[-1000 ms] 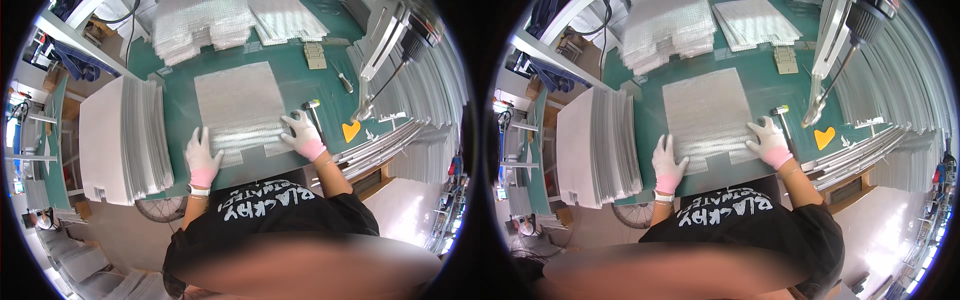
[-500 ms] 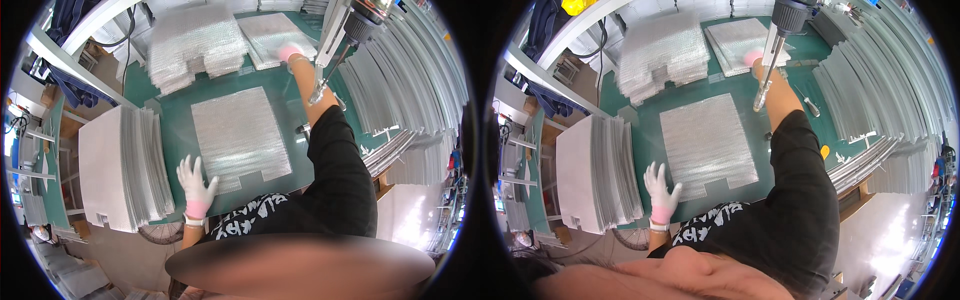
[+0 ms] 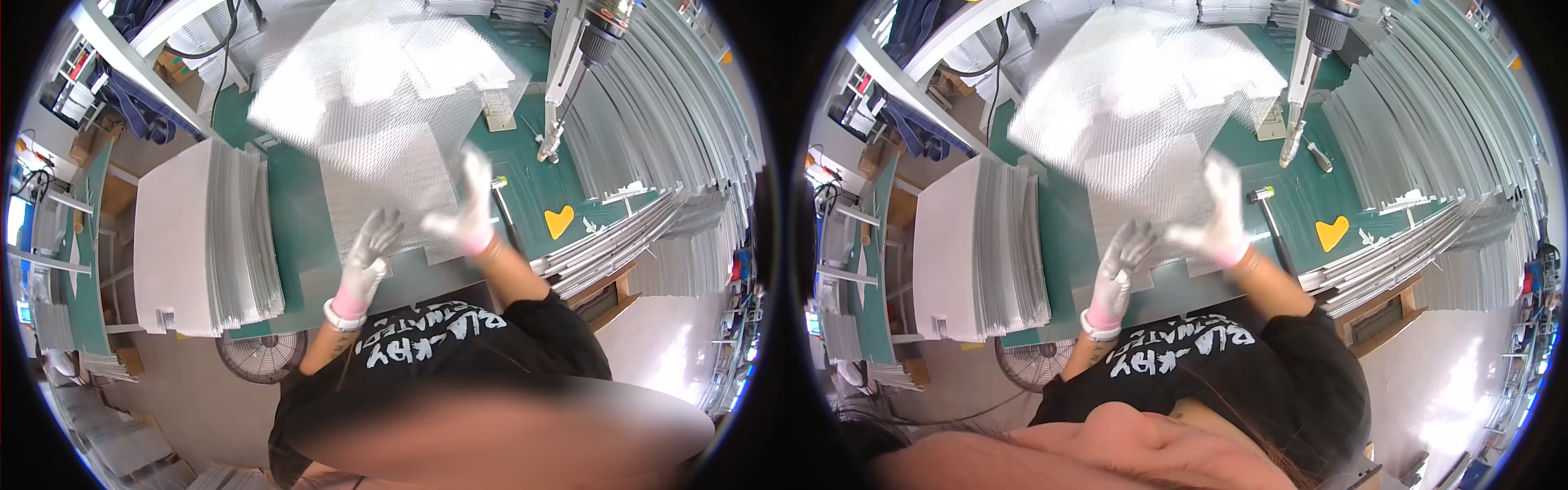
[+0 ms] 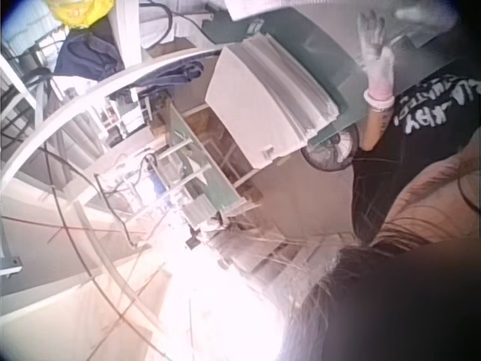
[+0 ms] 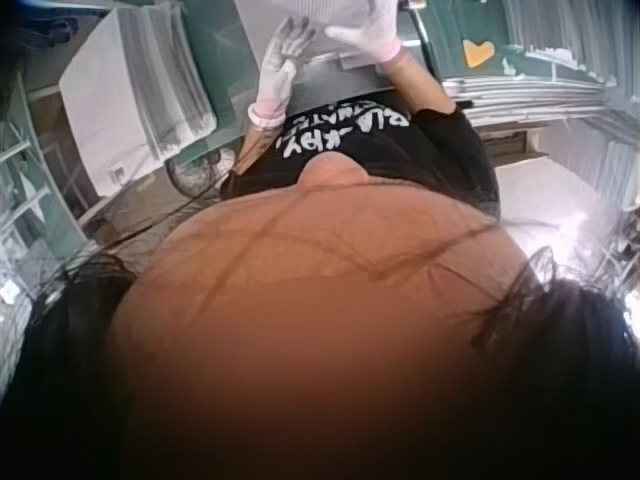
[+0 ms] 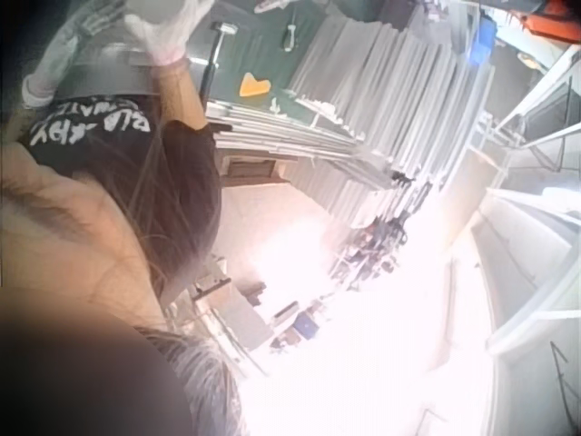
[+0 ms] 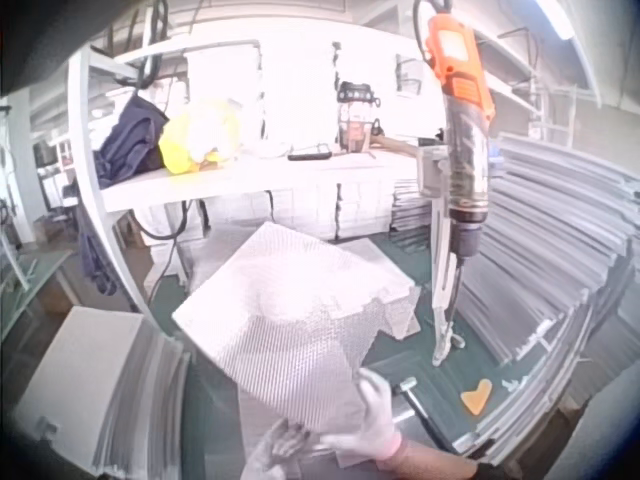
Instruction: Assembling metal mesh air filters by placing the mesh screen into a metal frame and securing it with screws using an electric screwdriver.
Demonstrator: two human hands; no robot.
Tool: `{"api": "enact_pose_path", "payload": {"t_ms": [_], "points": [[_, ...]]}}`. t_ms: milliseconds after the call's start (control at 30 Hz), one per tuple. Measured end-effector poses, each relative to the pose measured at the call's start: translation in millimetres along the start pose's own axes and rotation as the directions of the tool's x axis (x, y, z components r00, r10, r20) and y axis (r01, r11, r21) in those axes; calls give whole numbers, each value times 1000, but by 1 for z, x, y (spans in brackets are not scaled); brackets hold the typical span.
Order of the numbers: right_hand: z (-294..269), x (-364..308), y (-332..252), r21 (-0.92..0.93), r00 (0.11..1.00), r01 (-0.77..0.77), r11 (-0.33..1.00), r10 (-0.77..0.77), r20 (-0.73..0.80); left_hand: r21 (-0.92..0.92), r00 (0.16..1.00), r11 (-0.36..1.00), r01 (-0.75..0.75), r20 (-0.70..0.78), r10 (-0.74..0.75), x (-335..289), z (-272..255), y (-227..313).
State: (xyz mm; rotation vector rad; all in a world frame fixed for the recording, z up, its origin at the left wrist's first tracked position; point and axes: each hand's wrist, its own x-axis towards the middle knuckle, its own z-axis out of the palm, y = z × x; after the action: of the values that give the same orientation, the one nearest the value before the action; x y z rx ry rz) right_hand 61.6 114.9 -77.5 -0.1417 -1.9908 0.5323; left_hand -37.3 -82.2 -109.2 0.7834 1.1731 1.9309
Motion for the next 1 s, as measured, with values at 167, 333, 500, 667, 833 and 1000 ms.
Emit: {"api": "enact_pose_path", "payload": {"t_ms": [167,333,500,667,833,1000], "points": [[-13,-53,-68,-95,971,-95,991,113,212,237,867,926,-294,-341,363,-8,10,-9],[-83,-13,-57,-307,721,-548,778,625,299,181,963,983,43,-270,7,-33,-32,24],[-69,-42,-37,-401,604,-593,698,715,353,782,907,619,69,-308,287,-16,-40,19],[-47,-67,-20,-394,649,-567,723,687,327,990,970,111,84,-107,219,-7,-58,-3],[-35,-92,0,-475,656,-514,714,684,319,987,982,60,148,-154,113,2,-60,-13],[-31,-107,13,-449,741,-436,780,594,313,991,985,4,136,-136,109,5,-60,-15]]}}
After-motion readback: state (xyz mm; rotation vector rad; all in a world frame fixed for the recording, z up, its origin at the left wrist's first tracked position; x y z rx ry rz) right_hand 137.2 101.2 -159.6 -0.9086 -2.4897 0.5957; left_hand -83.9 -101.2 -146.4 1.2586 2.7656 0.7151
